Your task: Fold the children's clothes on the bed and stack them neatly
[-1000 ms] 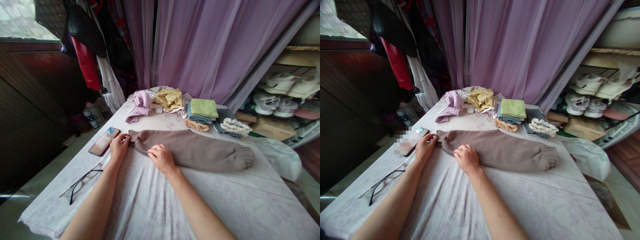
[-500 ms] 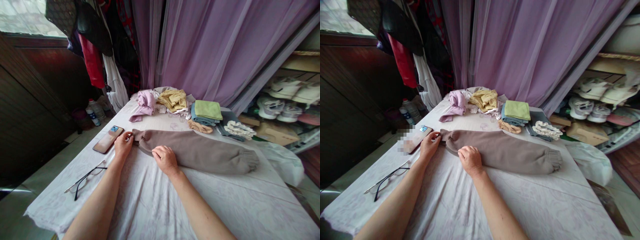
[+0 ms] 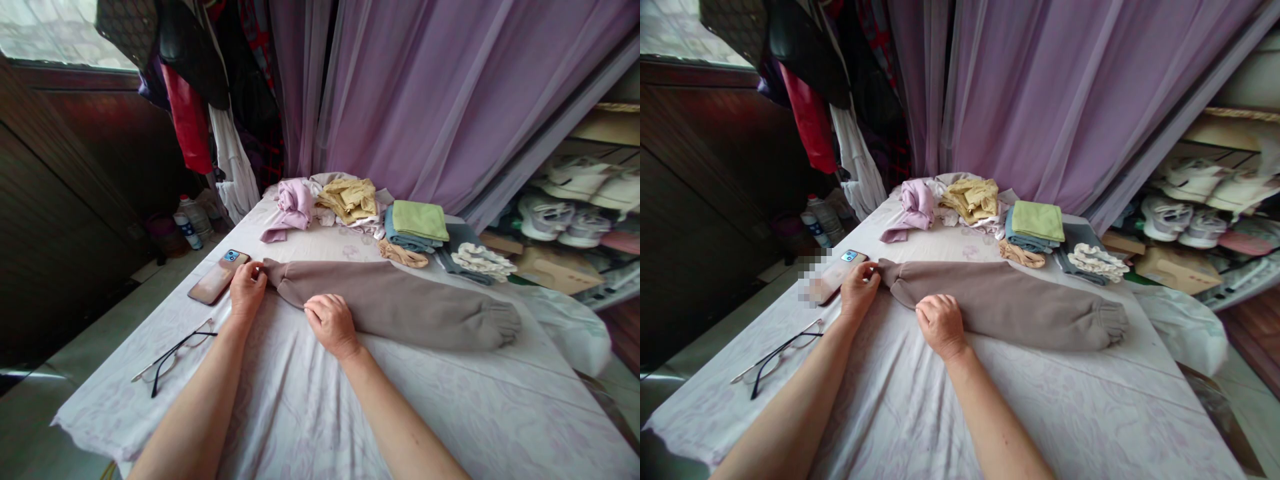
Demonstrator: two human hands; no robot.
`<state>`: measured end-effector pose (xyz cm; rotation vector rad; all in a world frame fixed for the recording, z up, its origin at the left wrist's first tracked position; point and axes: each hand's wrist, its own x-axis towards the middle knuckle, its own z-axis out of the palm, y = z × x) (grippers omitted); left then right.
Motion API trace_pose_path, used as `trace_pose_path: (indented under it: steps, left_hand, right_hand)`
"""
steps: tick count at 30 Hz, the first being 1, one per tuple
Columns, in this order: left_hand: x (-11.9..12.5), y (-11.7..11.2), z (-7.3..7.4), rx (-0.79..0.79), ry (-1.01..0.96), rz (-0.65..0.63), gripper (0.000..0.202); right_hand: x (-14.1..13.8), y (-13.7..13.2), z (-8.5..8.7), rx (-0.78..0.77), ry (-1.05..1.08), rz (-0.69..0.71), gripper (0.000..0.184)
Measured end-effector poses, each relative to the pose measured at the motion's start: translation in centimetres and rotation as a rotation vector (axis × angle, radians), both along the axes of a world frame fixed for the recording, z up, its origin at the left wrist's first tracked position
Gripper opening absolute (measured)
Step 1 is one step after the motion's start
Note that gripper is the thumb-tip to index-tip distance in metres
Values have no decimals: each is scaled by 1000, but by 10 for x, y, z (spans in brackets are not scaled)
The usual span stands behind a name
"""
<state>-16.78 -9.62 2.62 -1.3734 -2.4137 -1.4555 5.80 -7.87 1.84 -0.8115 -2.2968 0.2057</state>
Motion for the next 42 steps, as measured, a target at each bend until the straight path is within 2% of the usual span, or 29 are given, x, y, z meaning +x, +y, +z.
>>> trace_pose_path:
  steps: [3,8,11,12,14,16,18,22,25,29,37,42]
  left_hand:
    - [0,0,0,30,51,3,25]
    - [-3,-2,-3,-99,92,4,28]
    - [0,-3,0,-76,253,-3,31]
    - [4,-3,2,-58,320,-51,32]
    - [16,-1,5,-55,438,-238,35]
    - [31,1,6,-122,520,-443,38]
    - [45,4,5,-230,571,-543,44]
    - [58,5,2,-376,618,-530,52]
    - [58,4,4,-422,621,-512,51]
    - [58,4,7,-454,595,-500,52]
    - [57,6,3,-397,520,-525,49]
    - [57,13,17,-417,548,-509,34]
  right_hand:
    - [0,-1,2,9,20,1,16]
    - [-2,-2,2,-68,-52,-12,15]
    - [-4,-4,7,-127,-94,-24,12]
    - [-4,-4,9,-144,-110,-20,12]
    - [-2,-2,15,-181,-152,10,14]
    - [3,7,21,-224,-189,50,20]
    - [9,20,25,-253,-199,44,26]
    - [18,50,23,-233,-299,-45,41]
    - [21,64,18,-269,-482,-49,55]
    - [37,81,11,-277,-599,-84,60]
    - [109,122,-1,-162,-578,-376,55]
    - [116,137,1,-90,-449,-437,47]
